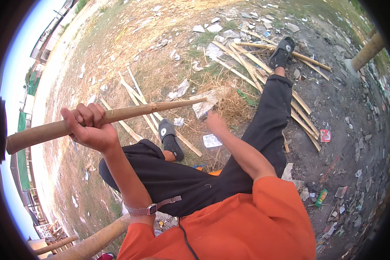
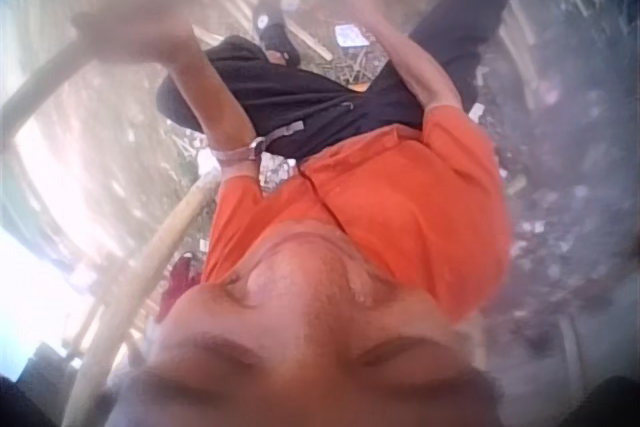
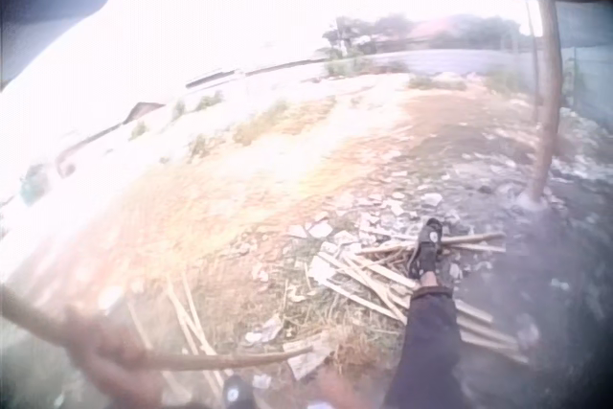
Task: The person sits on the ground and uses a knife to sharpen a thin bamboo stick, holding it with the left hand and scraping the blade along the surface. The person then picks up a thicker bamboo pole and continues to sharpen it with the same knife.
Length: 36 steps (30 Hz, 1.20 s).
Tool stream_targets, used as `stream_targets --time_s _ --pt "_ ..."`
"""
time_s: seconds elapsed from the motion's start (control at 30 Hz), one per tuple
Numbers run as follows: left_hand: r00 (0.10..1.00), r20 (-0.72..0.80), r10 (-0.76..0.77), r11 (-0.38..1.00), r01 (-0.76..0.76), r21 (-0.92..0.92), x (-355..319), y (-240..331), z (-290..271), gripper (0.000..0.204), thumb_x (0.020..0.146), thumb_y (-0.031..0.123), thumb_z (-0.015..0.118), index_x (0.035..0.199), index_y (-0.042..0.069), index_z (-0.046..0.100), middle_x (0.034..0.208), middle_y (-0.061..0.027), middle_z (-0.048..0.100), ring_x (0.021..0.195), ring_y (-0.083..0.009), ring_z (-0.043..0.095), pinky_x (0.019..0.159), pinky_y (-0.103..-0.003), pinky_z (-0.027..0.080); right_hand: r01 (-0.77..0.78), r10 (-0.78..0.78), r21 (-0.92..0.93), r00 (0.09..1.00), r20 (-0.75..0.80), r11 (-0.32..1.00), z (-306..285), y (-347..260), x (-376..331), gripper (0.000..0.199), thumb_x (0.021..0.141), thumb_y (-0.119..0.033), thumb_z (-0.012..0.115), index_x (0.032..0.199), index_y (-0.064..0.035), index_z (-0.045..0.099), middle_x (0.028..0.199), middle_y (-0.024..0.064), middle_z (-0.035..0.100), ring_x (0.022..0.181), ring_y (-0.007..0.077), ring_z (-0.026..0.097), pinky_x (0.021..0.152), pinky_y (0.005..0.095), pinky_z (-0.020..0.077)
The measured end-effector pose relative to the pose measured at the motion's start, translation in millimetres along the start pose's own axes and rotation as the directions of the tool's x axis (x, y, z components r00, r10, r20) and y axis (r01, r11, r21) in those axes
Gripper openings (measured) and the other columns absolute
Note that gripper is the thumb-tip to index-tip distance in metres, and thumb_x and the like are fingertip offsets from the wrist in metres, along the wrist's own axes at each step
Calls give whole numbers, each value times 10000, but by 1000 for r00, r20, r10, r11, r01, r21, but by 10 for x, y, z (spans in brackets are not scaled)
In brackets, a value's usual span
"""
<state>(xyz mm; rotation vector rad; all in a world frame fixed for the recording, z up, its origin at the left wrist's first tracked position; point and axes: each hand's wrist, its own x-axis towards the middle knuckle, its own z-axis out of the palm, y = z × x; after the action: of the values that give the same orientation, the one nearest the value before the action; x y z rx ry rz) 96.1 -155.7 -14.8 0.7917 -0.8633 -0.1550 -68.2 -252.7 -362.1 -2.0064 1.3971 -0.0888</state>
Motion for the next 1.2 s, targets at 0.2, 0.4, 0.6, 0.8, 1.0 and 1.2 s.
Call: stream_targets --time_s 0.2,0.4,0.6,0.8,1.0,1.2 --pt "999 -37 -26 999 27 33 -16 -9 0 416 964 313 431 623 167 244 493 49 176 405 -66 137 392 -242 152 -163 175 188 983 -47 969 74 -132 -114 277 906 -224 406 1025 22 450 843 322 594 827 494 578 743 548 451" --pt "971 234 -52 984 90 -155 28 -16 -190 423 979 412 330 648 153 280 460 37 209 371 -73 134 353 -238 158 210 -136 417 970 -201 884 -924 -925 -720 198 918 -160 429 984 26 427 606 262 544 591 445 557 547 519 422" --pt "901 434 -24 967 131 -218 -50 15 -86 460 963 474 322 625 167 263 471 46 198 387 -67 137 374 -234 153 378 -287 387 918 -272 841 -1192 -1313 -1296 147 913 -142 457 967 -6 434 541 250 501 516 435 529 480 510 390" --pt "832 551 65 949 120 -292 -113 -10 -78 471 958 505 277 648 151 280 465 32 246 361 -79 179 350 -231 172 327 -244 343 933 -264 880 -1149 -1283 -1352 142 906 -144 468 956 -20 422 550 251 515 541 451 540 490 523 416" --pt "908 419 -9 971 108 -212 -66 12 -173 463 959 493 299 637 162 271 466 44 217 379 -68 135 366 -232 173 351 -269 235 909 -319 907 -905 -1288 -1136 147 895 -148 469 940 -20 411 572 255 536 578 459 559 534 531 448" --pt "990 137 -38 995 49 -81 -10 -41 -235 437 966 397 397 620 172 254 457 58 185 370 -59 133 357 -226 159 177 -164 65 972 -171 982 -664 -1003 -587 161 871 -112 465 985 1 479 725 258 615 702 392 640 607 471 519"
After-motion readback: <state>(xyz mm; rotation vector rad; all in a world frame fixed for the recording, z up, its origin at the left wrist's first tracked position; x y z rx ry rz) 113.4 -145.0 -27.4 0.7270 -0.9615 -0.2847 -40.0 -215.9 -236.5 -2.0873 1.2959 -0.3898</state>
